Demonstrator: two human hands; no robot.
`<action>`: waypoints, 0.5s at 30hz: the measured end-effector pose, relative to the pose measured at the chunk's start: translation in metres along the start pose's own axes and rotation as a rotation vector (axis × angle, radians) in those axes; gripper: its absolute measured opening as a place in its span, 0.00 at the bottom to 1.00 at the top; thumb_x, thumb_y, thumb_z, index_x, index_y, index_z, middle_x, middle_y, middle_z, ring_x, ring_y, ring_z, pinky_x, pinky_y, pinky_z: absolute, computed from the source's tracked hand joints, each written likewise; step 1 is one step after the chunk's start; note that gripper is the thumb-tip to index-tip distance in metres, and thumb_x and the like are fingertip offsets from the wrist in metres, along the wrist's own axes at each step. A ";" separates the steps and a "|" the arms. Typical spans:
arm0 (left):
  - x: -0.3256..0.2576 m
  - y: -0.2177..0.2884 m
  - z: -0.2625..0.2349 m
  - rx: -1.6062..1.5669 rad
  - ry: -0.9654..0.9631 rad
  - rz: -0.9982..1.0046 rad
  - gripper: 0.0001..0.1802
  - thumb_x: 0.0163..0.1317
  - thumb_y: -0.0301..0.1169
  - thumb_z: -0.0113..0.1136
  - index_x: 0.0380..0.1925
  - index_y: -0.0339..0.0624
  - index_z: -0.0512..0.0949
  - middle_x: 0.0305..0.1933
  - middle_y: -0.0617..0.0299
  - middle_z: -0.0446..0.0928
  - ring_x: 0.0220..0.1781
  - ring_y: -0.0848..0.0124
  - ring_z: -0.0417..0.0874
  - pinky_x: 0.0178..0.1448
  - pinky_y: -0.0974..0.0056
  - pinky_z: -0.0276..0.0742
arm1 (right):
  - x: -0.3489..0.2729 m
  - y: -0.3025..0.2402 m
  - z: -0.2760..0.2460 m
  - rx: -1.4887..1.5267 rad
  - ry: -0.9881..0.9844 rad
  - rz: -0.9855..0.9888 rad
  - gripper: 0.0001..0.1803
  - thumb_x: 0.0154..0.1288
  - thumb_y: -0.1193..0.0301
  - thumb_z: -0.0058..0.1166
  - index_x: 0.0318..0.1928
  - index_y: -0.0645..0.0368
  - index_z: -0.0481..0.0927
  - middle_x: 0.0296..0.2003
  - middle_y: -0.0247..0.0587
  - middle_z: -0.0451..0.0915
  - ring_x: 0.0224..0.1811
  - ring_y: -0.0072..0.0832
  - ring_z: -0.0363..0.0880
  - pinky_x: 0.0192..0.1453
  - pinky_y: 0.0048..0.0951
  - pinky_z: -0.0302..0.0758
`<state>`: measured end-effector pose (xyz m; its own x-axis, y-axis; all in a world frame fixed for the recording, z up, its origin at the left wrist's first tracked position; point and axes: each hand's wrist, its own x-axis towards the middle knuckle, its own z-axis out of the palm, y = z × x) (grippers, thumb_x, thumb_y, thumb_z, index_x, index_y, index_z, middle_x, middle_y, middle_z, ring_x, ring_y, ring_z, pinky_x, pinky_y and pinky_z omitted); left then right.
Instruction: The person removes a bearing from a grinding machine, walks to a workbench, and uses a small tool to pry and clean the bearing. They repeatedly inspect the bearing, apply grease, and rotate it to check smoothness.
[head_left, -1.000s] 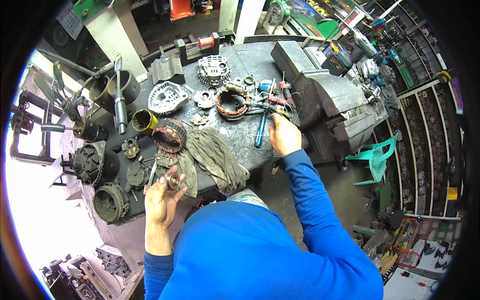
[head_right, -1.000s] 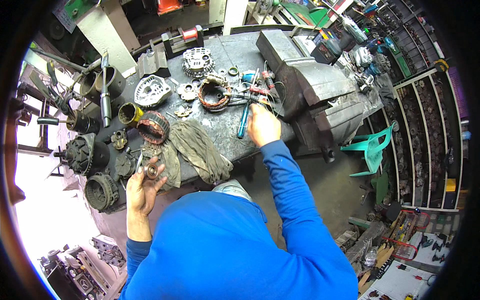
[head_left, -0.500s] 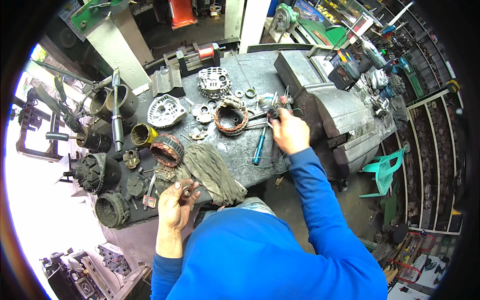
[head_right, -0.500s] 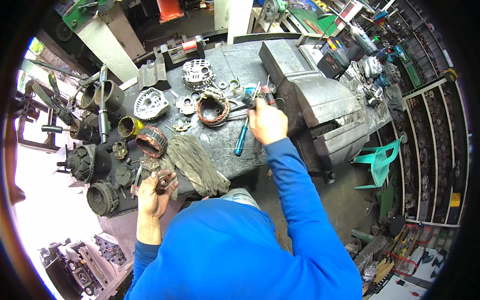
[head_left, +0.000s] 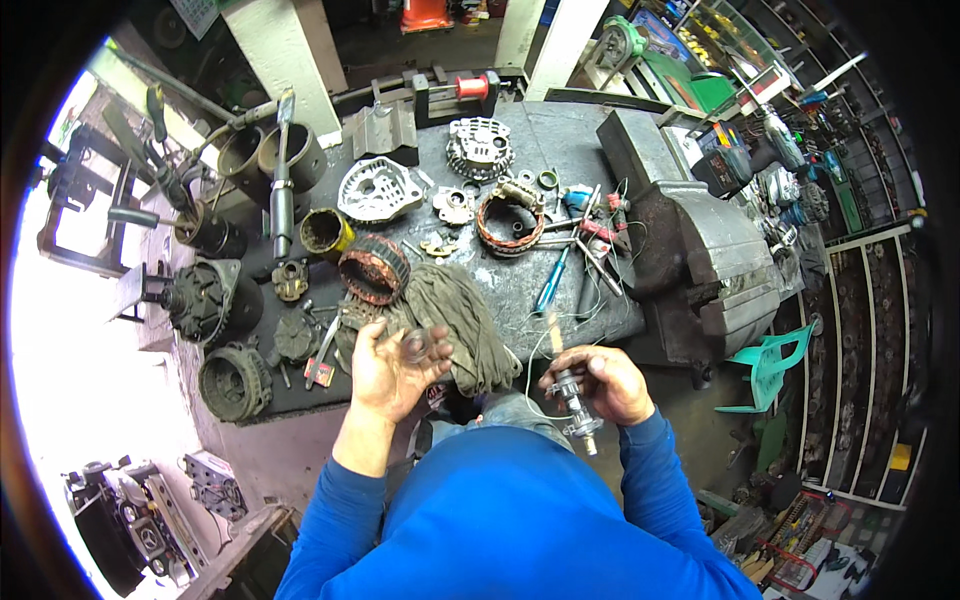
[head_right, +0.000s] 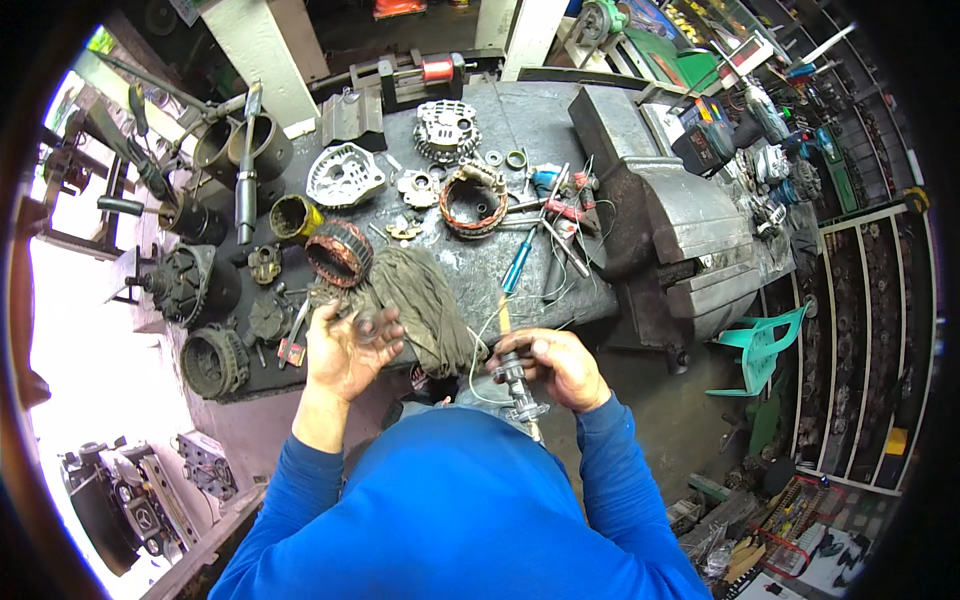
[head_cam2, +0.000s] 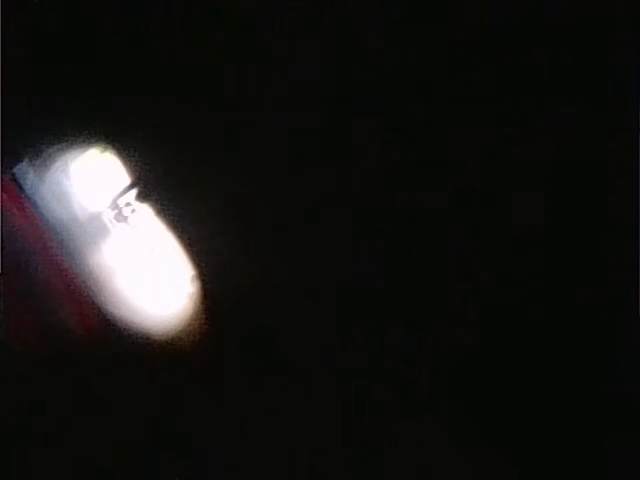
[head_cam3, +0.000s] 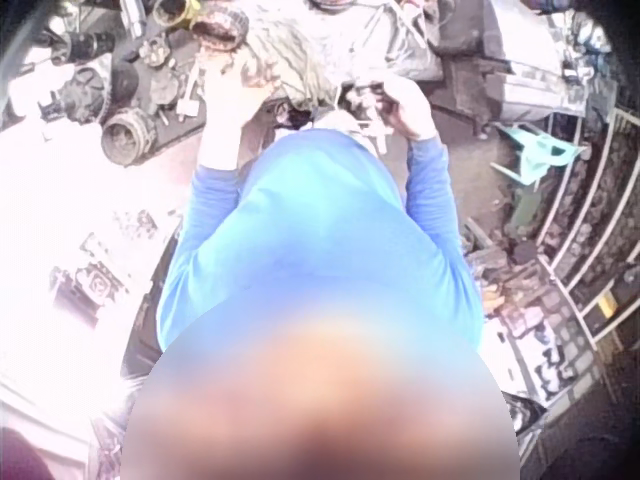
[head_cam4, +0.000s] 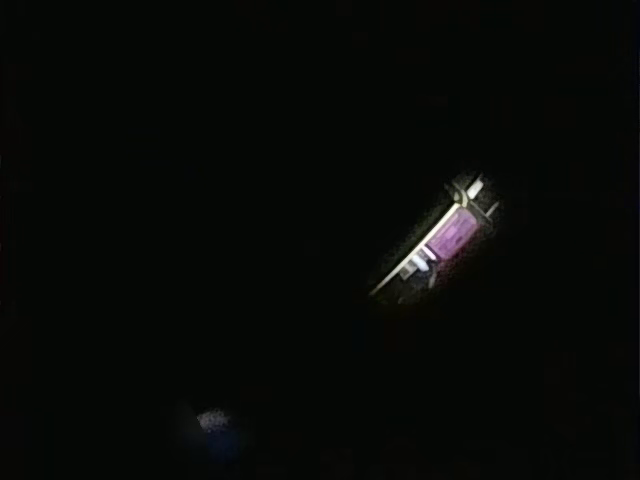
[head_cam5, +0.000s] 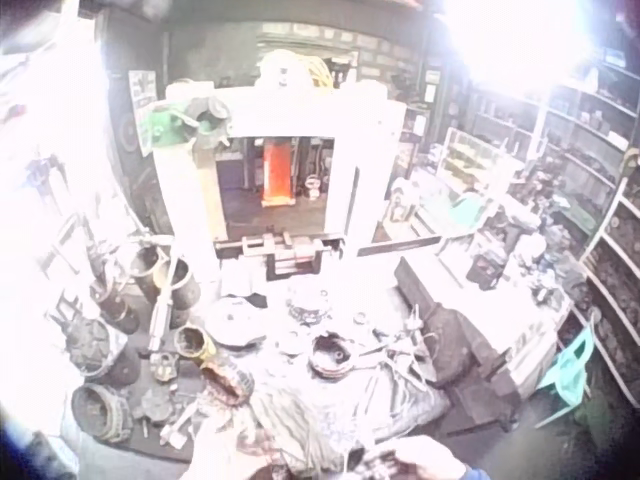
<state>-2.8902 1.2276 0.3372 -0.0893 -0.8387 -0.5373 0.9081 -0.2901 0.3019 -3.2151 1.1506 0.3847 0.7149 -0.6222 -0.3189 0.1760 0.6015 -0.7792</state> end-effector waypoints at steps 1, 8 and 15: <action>-0.001 0.000 0.002 -0.030 -0.023 -0.005 0.28 0.76 0.52 0.44 0.39 0.38 0.82 0.60 0.49 0.81 0.58 0.52 0.83 0.59 0.47 0.79 | 0.000 0.000 0.000 -0.135 0.087 -0.033 0.24 0.75 0.59 0.57 0.54 0.70 0.79 0.46 0.52 0.87 0.45 0.33 0.87 0.52 0.32 0.83; -0.001 -0.021 0.019 0.204 -0.154 0.219 0.21 0.76 0.41 0.57 0.59 0.36 0.78 0.69 0.49 0.75 0.64 0.57 0.80 0.62 0.50 0.81 | 0.018 -0.028 -0.002 -0.872 0.215 -0.227 0.29 0.69 0.74 0.62 0.67 0.61 0.68 0.41 0.41 0.85 0.34 0.25 0.81 0.44 0.29 0.78; 0.017 -0.046 0.049 0.141 0.009 0.307 0.16 0.77 0.42 0.56 0.47 0.39 0.82 0.70 0.52 0.75 0.70 0.55 0.76 0.67 0.41 0.76 | 0.033 -0.045 -0.003 -1.126 0.109 -0.347 0.26 0.69 0.75 0.59 0.65 0.71 0.74 0.55 0.61 0.83 0.62 0.52 0.82 0.65 0.39 0.76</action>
<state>-2.9536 1.2043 0.3529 0.1839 -0.8928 -0.4113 0.8264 -0.0861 0.5565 -3.2012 1.1016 0.4073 0.6757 -0.7372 0.0019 -0.3848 -0.3549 -0.8521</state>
